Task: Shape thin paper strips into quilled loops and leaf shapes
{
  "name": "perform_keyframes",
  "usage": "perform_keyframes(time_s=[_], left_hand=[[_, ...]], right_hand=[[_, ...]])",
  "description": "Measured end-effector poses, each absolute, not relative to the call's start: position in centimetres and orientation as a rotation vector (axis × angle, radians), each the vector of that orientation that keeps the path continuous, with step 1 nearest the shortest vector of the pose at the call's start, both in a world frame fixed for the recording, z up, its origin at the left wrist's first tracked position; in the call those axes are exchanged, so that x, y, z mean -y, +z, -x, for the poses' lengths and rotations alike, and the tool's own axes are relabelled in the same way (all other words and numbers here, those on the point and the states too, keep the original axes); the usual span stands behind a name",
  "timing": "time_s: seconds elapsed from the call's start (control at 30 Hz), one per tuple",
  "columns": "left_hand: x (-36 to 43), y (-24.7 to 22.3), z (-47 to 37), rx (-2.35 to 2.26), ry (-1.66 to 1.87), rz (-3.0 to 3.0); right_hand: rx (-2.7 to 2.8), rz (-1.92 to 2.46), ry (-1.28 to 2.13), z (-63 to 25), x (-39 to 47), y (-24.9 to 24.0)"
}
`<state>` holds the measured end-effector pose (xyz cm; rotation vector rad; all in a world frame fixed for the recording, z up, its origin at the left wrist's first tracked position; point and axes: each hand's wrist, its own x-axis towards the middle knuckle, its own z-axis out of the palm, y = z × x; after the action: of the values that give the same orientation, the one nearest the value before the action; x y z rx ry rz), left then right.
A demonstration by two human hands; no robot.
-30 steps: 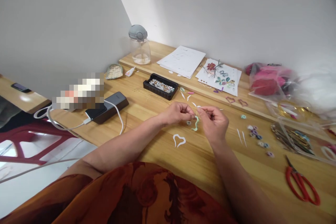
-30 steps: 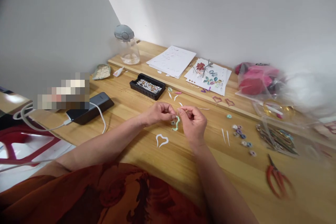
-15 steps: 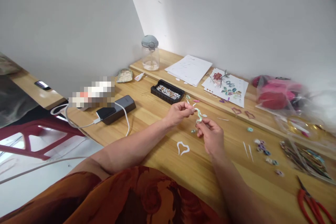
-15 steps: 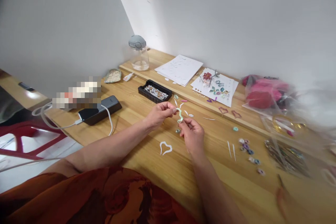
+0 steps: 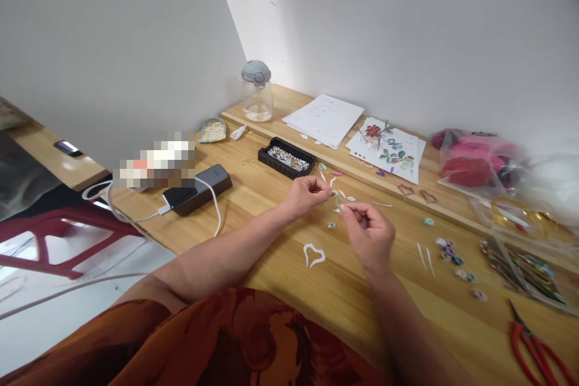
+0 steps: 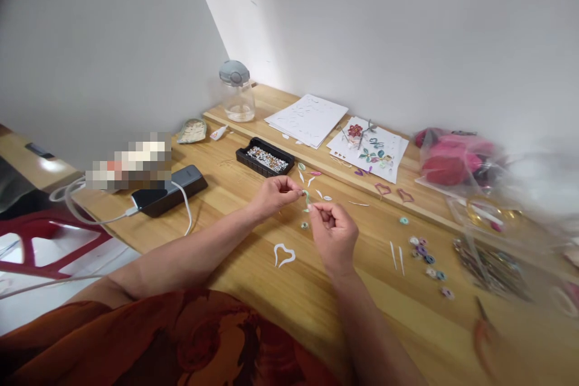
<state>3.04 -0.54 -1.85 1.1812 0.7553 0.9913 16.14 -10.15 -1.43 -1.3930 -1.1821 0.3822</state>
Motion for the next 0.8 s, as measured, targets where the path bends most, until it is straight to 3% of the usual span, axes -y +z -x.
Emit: perform_keyframes(time_s=[0.13, 0.33, 0.63, 0.8], left_hand=[[1.1, -1.3, -2.9, -0.701, 0.761, -1.204], [1.4, -1.2, -2.8, -0.646, 0.583, -1.172], [1.2, -1.2, -2.8, -0.555, 0.754, -1.108], [0.9, -1.6, -3.1, -0.614, 0.936, -1.051]], right_hand=[[1.189, 1.374, 0.206, -17.3, 9.9, -1.3], [1.153, 1.407, 0.268, -17.5, 9.5, -1.3], [0.749, 1.299, 0.935, -17.2, 8.7, -2.8], [0.687, 1.288, 1.052, -16.3, 9.1, -2.8]])
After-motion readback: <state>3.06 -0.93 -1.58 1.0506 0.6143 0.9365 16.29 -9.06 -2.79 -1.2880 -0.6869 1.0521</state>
